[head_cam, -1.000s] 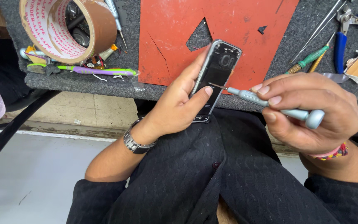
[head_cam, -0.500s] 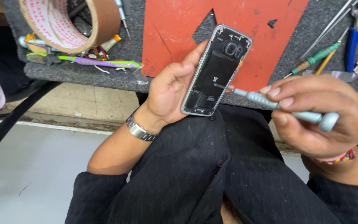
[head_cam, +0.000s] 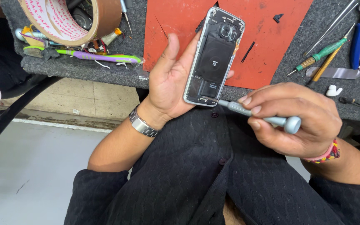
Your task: The person uses a screwdriver to remove screws from the back of a smartphone, then detaches the back cover. They continue to remove screws from the internal frame and reattach the back cover, securing it with screws. Finally, they plug in a charging cable and the phone powers on.
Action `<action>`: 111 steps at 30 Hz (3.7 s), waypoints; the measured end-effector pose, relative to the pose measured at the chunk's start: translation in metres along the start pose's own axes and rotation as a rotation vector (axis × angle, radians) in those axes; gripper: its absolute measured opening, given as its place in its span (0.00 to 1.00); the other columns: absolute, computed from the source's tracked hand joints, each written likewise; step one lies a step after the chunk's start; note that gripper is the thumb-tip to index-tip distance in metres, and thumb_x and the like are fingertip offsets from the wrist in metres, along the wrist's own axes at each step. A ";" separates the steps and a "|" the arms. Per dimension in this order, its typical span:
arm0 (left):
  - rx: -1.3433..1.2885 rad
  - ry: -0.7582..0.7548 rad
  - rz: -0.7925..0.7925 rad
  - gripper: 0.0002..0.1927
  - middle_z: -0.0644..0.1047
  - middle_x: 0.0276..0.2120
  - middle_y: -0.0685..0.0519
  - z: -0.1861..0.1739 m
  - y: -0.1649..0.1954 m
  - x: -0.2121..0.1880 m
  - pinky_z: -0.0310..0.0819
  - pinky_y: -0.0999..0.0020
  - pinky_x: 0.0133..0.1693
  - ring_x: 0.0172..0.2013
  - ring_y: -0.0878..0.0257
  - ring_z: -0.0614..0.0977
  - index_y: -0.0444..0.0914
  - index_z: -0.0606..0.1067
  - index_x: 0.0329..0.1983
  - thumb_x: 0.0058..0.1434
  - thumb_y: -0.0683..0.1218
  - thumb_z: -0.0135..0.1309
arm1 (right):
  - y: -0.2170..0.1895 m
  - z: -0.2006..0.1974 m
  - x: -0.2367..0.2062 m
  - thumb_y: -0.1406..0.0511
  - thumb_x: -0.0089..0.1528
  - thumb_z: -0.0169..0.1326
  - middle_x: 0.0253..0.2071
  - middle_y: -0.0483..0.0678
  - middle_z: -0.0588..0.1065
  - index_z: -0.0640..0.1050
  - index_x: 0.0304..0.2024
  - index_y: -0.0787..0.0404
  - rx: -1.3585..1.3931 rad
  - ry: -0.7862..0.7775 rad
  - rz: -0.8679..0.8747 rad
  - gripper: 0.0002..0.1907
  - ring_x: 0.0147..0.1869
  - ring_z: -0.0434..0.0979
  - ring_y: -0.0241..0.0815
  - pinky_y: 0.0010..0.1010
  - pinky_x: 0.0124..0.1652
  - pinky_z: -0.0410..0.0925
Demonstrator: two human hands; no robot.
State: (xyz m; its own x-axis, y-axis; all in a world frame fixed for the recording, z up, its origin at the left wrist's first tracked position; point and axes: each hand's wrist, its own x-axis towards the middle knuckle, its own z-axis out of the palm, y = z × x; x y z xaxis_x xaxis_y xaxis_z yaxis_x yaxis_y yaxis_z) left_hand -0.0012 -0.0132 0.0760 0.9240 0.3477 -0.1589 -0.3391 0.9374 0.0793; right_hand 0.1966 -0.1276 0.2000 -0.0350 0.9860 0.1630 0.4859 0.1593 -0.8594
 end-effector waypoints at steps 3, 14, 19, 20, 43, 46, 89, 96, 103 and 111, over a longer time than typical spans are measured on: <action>-0.040 0.013 0.006 0.43 0.62 0.73 0.46 -0.001 0.001 0.000 0.61 0.53 0.73 0.71 0.59 0.67 0.39 0.46 0.82 0.76 0.70 0.28 | -0.001 0.001 -0.004 0.71 0.58 0.63 0.38 0.55 0.79 0.76 0.37 0.66 -0.015 -0.021 0.012 0.08 0.44 0.85 0.46 0.29 0.38 0.78; -0.015 0.013 0.031 0.38 0.63 0.72 0.45 -0.004 0.001 0.001 0.63 0.50 0.72 0.71 0.58 0.67 0.38 0.45 0.82 0.76 0.57 0.41 | 0.003 -0.003 -0.019 0.73 0.57 0.63 0.39 0.56 0.79 0.77 0.37 0.67 -0.041 -0.010 0.072 0.08 0.45 0.85 0.46 0.30 0.41 0.79; 0.085 0.036 0.018 0.46 0.62 0.71 0.42 -0.002 0.001 0.001 0.65 0.50 0.71 0.70 0.55 0.67 0.38 0.42 0.84 0.66 0.40 0.50 | 0.005 -0.002 -0.027 0.74 0.58 0.63 0.39 0.56 0.79 0.77 0.37 0.68 -0.049 0.002 0.112 0.08 0.45 0.84 0.46 0.30 0.42 0.78; 0.088 0.036 0.017 0.47 0.62 0.71 0.42 -0.002 0.000 0.001 0.65 0.50 0.71 0.70 0.56 0.67 0.38 0.42 0.84 0.66 0.40 0.50 | 0.006 -0.002 -0.028 0.74 0.57 0.63 0.39 0.56 0.79 0.77 0.37 0.68 -0.050 0.004 0.106 0.08 0.45 0.84 0.46 0.30 0.42 0.78; 0.141 0.065 0.022 0.51 0.61 0.72 0.43 -0.006 -0.007 0.001 0.62 0.51 0.73 0.71 0.56 0.66 0.43 0.40 0.85 0.60 0.33 0.46 | 0.012 0.002 -0.029 0.73 0.56 0.64 0.39 0.54 0.79 0.77 0.36 0.66 -0.047 -0.047 0.076 0.09 0.45 0.84 0.45 0.28 0.42 0.77; 0.245 0.089 0.030 0.54 0.59 0.76 0.47 -0.005 -0.008 0.001 0.60 0.49 0.76 0.74 0.57 0.65 0.44 0.39 0.84 0.54 0.29 0.42 | 0.012 -0.004 -0.026 0.73 0.57 0.65 0.41 0.54 0.80 0.78 0.38 0.63 -0.081 -0.152 0.039 0.09 0.47 0.85 0.45 0.27 0.42 0.77; 0.332 0.178 0.025 0.53 0.61 0.73 0.45 0.026 -0.010 0.009 0.59 0.49 0.74 0.70 0.58 0.67 0.42 0.41 0.83 0.52 0.27 0.38 | 0.010 -0.023 -0.011 0.64 0.57 0.67 0.37 0.50 0.78 0.76 0.37 0.62 -0.309 -0.262 -0.072 0.13 0.35 0.81 0.47 0.35 0.33 0.73; 0.331 0.175 0.025 0.53 0.62 0.72 0.44 0.027 -0.009 0.009 0.60 0.50 0.74 0.69 0.58 0.69 0.42 0.41 0.83 0.52 0.27 0.38 | 0.006 -0.029 -0.003 0.64 0.54 0.68 0.39 0.54 0.77 0.74 0.37 0.63 -0.313 -0.215 -0.101 0.17 0.36 0.81 0.51 0.35 0.32 0.73; 0.303 0.162 0.032 0.53 0.61 0.72 0.46 0.027 -0.009 0.010 0.61 0.49 0.73 0.68 0.59 0.68 0.41 0.41 0.83 0.52 0.27 0.38 | 0.008 -0.026 0.001 0.64 0.58 0.72 0.32 0.47 0.77 0.76 0.37 0.61 -0.328 -0.255 -0.025 0.16 0.32 0.80 0.47 0.36 0.31 0.71; 0.331 0.166 0.037 0.51 0.61 0.72 0.45 0.031 -0.010 0.010 0.60 0.50 0.74 0.70 0.57 0.67 0.38 0.43 0.82 0.53 0.27 0.37 | 0.004 -0.027 -0.004 0.66 0.58 0.68 0.36 0.48 0.78 0.75 0.41 0.60 -0.278 -0.313 0.027 0.15 0.36 0.82 0.47 0.35 0.34 0.73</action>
State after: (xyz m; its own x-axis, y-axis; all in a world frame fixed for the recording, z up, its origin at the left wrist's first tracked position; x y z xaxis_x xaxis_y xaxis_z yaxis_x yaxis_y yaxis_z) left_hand 0.0166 -0.0202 0.1036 0.8617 0.4053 -0.3052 -0.2715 0.8765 0.3975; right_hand 0.2222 -0.1318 0.2089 -0.2620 0.9638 -0.0502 0.7061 0.1559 -0.6908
